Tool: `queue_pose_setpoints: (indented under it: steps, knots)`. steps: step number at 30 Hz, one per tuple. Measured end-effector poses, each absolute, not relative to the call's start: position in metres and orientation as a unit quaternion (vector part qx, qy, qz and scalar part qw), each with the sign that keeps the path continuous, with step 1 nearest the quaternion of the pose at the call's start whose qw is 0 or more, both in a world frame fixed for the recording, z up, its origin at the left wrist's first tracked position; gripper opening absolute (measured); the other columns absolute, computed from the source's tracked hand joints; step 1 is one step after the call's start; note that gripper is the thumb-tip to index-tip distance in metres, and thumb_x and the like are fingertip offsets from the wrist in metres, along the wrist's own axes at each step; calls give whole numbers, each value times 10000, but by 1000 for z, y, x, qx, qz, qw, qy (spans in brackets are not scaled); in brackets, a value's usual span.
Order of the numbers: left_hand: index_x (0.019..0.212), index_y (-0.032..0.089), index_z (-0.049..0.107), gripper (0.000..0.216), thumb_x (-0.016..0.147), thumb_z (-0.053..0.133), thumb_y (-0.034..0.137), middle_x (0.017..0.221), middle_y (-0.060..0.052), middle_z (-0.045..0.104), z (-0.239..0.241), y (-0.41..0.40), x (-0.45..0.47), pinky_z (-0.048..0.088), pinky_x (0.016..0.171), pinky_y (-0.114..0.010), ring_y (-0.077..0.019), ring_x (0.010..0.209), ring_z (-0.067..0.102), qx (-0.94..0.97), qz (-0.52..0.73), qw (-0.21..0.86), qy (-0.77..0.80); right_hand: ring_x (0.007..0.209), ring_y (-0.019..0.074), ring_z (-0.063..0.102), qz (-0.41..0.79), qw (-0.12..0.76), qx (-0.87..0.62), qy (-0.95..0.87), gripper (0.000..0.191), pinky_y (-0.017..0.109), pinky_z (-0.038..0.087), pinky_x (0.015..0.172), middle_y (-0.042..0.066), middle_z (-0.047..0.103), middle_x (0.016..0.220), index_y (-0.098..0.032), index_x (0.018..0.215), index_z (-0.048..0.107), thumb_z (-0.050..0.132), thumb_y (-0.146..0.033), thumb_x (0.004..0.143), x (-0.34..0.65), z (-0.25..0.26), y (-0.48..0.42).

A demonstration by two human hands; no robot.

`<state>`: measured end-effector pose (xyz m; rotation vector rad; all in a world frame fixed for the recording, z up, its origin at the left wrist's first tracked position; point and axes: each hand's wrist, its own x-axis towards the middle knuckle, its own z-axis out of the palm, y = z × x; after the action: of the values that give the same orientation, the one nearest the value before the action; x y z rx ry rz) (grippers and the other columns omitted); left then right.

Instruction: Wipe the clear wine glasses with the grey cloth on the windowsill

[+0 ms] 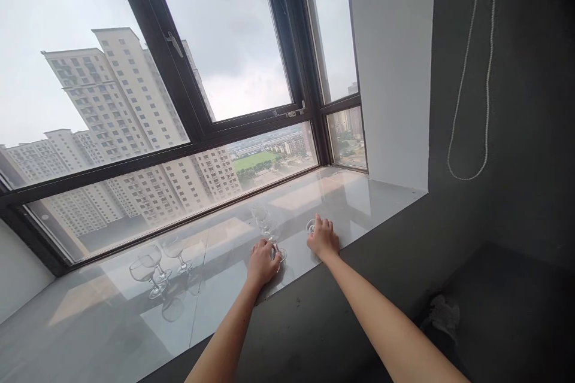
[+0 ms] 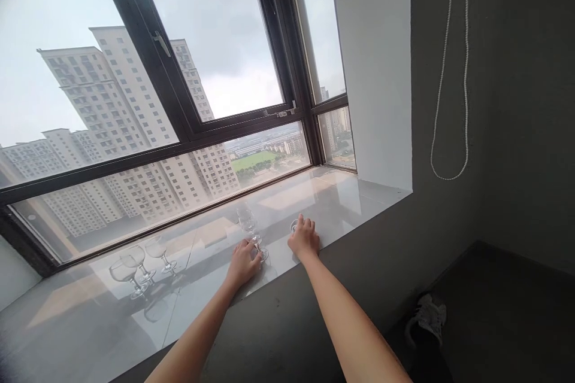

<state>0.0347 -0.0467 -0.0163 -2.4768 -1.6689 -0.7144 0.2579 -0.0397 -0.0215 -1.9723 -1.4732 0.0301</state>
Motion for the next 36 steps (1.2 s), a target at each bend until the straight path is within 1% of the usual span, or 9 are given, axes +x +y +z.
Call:
queue_pose_setpoints:
  steps: [5,7,9,14,18,22,28,33,36]
  knots:
    - [977,212,650,216,857,531,346,1116,-92,598,-19,-45,35,378,981,-399,-260,1075,540,-797,-245,26,-551,1184,294,427,18,333,-761,-556,405,324,445,732,176,508,1228,-135,1222,564,505,-220,830,257,-21,-40]
    - [961,215,652,211,854,536,354,1119,-89,601,-18,-45,35,376,982,-397,-261,1077,545,-793,-247,20,-556,1176,297,422,19,333,-762,-555,328,327,445,724,171,504,1210,-144,1134,589,510,-223,826,257,-21,-41]
    - [947,216,651,206,852,539,361,1117,-87,603,-17,-45,35,376,979,-390,-260,1076,549,-790,-246,17,-561,1175,297,417,20,334,-761,-556,287,326,444,718,164,496,1209,-155,1088,592,519,-236,822,257,-20,-42]
    - [950,210,641,204,861,529,356,1101,-85,605,-16,-47,36,372,978,-376,-251,1075,552,-793,-238,13,-561,1169,273,430,27,338,-754,-562,294,315,434,723,152,486,1254,-170,1106,558,522,-239,823,258,-17,-44]
    - [958,211,639,220,873,517,374,1122,-88,608,-16,-46,35,373,973,-372,-251,1082,553,-795,-237,15,-559,1093,243,482,38,342,-743,-574,292,308,425,713,126,550,1164,-182,1122,529,492,-228,836,259,-16,-45]
    - [952,212,637,218,874,519,378,1114,-88,612,-16,-46,35,372,975,-375,-255,1077,558,-793,-233,15,-563,1124,254,461,35,350,-738,-575,326,315,424,734,126,544,1178,-186,1163,502,483,-251,845,259,-17,-45]
    - [944,212,624,214,896,487,369,1095,-87,614,-14,-48,36,375,974,-386,-256,1065,558,-795,-232,13,-561,1132,256,448,35,355,-739,-572,320,319,424,751,125,528,1204,-194,1179,500,455,-239,865,258,-20,-42]
    - [935,209,604,233,931,424,356,1084,-92,615,-12,-50,36,389,952,-386,-249,1027,553,-799,-226,6,-557,1120,259,457,36,360,-744,-562,318,306,412,702,132,541,1200,-188,1218,484,411,-248,915,259,-22,-42]
    - [933,207,598,224,935,422,345,1074,-88,618,-12,-50,36,384,963,-390,-243,1016,552,-799,-227,9,-557,1130,261,452,34,363,-746,-557,323,303,404,683,133,542,1216,-183,1231,474,407,-232,919,259,-23,-42]
